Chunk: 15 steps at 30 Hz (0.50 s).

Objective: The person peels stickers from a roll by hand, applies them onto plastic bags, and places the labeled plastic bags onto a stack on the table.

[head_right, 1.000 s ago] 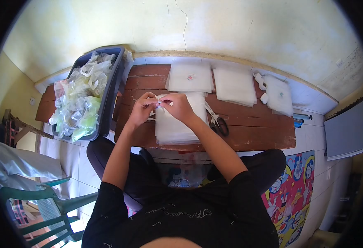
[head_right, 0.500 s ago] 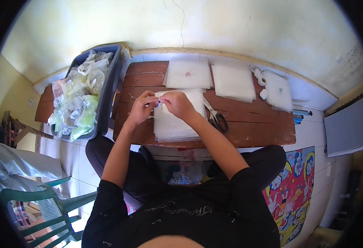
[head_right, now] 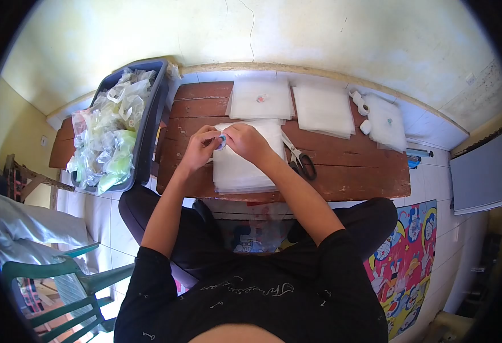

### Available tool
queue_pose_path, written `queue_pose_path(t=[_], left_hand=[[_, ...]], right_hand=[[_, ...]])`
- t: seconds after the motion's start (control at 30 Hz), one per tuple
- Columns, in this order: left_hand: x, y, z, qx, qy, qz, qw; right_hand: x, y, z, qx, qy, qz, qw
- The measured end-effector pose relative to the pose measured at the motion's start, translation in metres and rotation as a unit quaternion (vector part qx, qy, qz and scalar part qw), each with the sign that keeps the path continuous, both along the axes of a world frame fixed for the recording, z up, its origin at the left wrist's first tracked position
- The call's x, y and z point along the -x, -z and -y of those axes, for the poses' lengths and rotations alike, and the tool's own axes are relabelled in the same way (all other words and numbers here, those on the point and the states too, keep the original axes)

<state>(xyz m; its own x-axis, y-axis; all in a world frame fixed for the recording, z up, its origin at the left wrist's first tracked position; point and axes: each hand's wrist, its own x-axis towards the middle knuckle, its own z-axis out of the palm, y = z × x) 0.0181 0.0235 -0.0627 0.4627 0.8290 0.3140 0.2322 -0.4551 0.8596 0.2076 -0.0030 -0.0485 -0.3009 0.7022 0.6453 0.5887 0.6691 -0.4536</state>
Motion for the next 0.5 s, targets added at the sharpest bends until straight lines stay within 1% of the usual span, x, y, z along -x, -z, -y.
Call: queue_pose_path(t=[0.03, 0.1, 0.23, 0.3, 0.43, 0.5], left_hand=[[-0.001, 0.003, -0.001, 0.000, 0.000, 0.000, 1.000], [-0.002, 0.008, -0.001, 0.037, 0.009, 0.026, 0.999], [-0.002, 0.013, -0.003, 0.037, 0.017, 0.016, 0.999], [-0.003, 0.014, -0.003, 0.056, 0.027, 0.020, 0.998], [-0.004, 0.018, -0.005, 0.045, 0.032, 0.015, 0.998], [-0.005, 0.021, -0.007, 0.037, 0.033, 0.024, 0.998]], right_hand=[[0.000, 0.000, 0.000, 0.000, 0.000, 0.000, 1.000], [0.000, 0.001, -0.001, -0.019, 0.011, 0.028, 0.999], [-0.001, 0.005, -0.003, -0.023, 0.011, 0.026, 0.999], [-0.002, 0.005, -0.003, -0.011, 0.017, 0.027, 0.999], [-0.004, 0.002, -0.003, 0.004, 0.020, 0.008, 1.000], [-0.005, 0.002, -0.003, 0.003, 0.044, -0.003, 0.999]])
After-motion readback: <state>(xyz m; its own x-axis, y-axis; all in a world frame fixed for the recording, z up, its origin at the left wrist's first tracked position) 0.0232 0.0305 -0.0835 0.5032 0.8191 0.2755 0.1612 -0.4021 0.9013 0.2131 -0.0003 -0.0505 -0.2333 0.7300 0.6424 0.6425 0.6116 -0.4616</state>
